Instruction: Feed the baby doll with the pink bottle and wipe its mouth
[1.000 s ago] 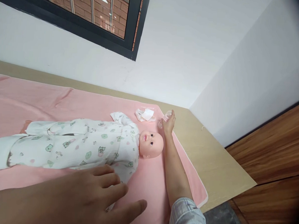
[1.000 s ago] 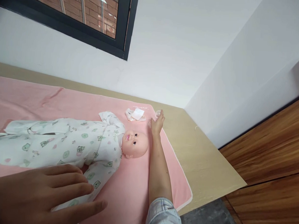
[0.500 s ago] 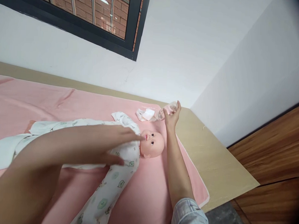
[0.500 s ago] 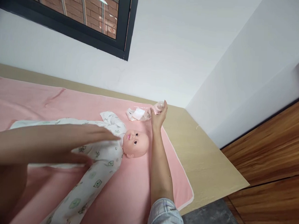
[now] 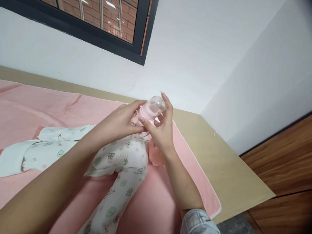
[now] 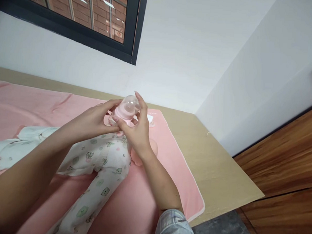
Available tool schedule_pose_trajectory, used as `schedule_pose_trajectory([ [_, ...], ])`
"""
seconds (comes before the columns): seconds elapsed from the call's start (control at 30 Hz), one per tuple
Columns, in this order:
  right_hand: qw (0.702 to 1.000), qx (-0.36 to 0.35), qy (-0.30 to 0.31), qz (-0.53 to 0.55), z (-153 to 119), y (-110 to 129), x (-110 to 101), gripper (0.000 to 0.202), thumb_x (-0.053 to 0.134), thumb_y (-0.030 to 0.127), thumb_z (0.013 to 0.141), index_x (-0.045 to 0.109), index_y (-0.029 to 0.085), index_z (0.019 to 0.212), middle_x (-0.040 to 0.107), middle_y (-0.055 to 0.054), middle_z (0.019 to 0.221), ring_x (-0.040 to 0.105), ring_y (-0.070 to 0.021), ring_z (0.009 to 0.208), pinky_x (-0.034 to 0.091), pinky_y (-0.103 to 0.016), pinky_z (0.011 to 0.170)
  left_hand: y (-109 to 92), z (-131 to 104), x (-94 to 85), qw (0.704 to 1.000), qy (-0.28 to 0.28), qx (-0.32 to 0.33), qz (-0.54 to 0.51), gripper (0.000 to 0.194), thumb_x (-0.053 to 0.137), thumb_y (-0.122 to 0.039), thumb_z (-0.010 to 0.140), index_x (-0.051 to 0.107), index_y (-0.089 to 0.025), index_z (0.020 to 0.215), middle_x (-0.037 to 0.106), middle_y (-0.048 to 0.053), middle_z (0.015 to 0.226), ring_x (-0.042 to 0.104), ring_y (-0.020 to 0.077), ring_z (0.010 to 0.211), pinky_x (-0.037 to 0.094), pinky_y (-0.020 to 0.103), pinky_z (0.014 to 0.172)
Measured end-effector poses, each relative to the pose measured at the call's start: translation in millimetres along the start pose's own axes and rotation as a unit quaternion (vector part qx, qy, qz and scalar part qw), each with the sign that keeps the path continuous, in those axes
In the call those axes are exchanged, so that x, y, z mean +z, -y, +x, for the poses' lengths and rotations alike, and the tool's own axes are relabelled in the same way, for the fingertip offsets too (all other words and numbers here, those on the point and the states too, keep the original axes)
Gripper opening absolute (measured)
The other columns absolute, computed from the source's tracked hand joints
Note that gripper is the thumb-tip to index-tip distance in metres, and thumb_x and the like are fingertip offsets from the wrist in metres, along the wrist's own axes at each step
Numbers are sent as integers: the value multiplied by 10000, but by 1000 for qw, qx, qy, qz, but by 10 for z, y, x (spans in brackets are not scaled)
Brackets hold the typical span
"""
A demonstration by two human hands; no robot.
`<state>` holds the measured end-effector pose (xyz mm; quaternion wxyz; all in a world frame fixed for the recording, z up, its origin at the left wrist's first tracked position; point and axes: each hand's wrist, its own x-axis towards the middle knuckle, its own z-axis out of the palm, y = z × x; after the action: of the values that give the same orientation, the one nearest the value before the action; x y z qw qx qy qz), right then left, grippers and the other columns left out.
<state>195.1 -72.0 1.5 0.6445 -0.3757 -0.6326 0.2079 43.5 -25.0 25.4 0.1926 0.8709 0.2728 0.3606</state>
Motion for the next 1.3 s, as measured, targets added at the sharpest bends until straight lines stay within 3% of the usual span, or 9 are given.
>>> schedule_pose_trajectory([
  [0.17, 1000, -7, 18, 10, -54, 22, 69, 717, 641, 521, 830, 301, 378, 1445, 431, -32, 1454, 477, -227, 1319, 480, -455, 1063, -30, 9, -7, 1000, 0, -4, -5, 451, 643, -257, 725, 614, -224, 1174, 682, 15, 1105, 638, 256, 940, 470, 294, 742],
  [0.27, 1000, -12, 7, 20, -44, -7, 59, 673, 602, 521, 860, 302, 355, 1439, 456, -45, 1426, 487, -218, 1304, 477, -443, 1068, -4, 15, -2, 1000, -8, 6, 12, 448, 649, -281, 733, 622, -235, 1177, 680, 3, 1125, 630, 253, 960, 457, 291, 756],
  [0.4, 997, -38, -58, -20, 11, -1, -43, 652, 548, 503, 894, 243, 374, 1456, 406, -46, 1460, 443, -209, 1350, 418, -449, 1120, 106, 41, -35, 999, -21, -12, 43, 482, 636, -282, 734, 606, -254, 1214, 671, -5, 1165, 621, 260, 1003, 447, 302, 798],
  [0.5, 992, -46, -109, -46, 134, -65, -272, 689, 528, 480, 907, 158, 381, 1481, 420, -59, 1439, 442, -197, 1355, 400, -438, 1128, 267, 84, -108, 994, -36, -65, 79, 507, 643, -298, 717, 579, -230, 1216, 672, 23, 1125, 622, 264, 964, 444, 305, 767],
  [0.67, 976, -16, -176, -131, 410, -672, -900, 766, 562, 410, 873, 116, 296, 1485, 479, -105, 1381, 503, -192, 1292, 419, -401, 1086, 696, 140, -273, 956, -41, -195, 213, 452, 512, -375, 819, 481, -156, 1213, 621, 43, 1051, 570, 235, 877, 402, 283, 687],
  [0.8, 927, 147, -197, -282, 381, -1350, -1257, 628, 570, 312, 817, 319, 217, 1385, 572, -112, 1277, 587, -206, 1132, 465, -384, 1004, 1166, 108, -442, 936, -10, -269, 228, 473, 571, -396, 762, 492, -178, 1174, 625, 22, 1042, 565, 234, 877, 397, 256, 649],
  [0.9, 885, 238, -176, -358, 205, -1694, -1334, 596, 584, 252, 763, 401, 162, 1323, 554, -158, 1288, 587, -252, 1121, 466, -393, 984, 1458, 48, -568, 924, 5, -323, 203, 518, 677, -359, 650, 522, -205, 1119, 644, 21, 1027, 591, 244, 899, 412, 255, 642],
  [1.03, 848, 301, -137, -413, 0, -1927, -1349, 583, 521, 207, 761, 412, 143, 1330, 525, -200, 1316, 590, -300, 1122, 470, -429, 957, 1665, -23, -647, 912, 23, -351, 212, 517, 686, -313, 634, 523, -198, 1111, 645, 32, 1042, 598, 240, 918, 407, 249, 659],
  [1.3, 855, 312, -118, -396, -97, -2147, -1480, 634, 564, 270, 741, 410, 152, 1345, 585, -189, 1264, 580, -292, 1141, 468, -410, 969, 1868, -72, -597, 910, 75, -349, 211, 353, 636, -250, 658, 528, -163, 983, 650, 30, 943, 590, 208, 846, 417, 231, 659],
])
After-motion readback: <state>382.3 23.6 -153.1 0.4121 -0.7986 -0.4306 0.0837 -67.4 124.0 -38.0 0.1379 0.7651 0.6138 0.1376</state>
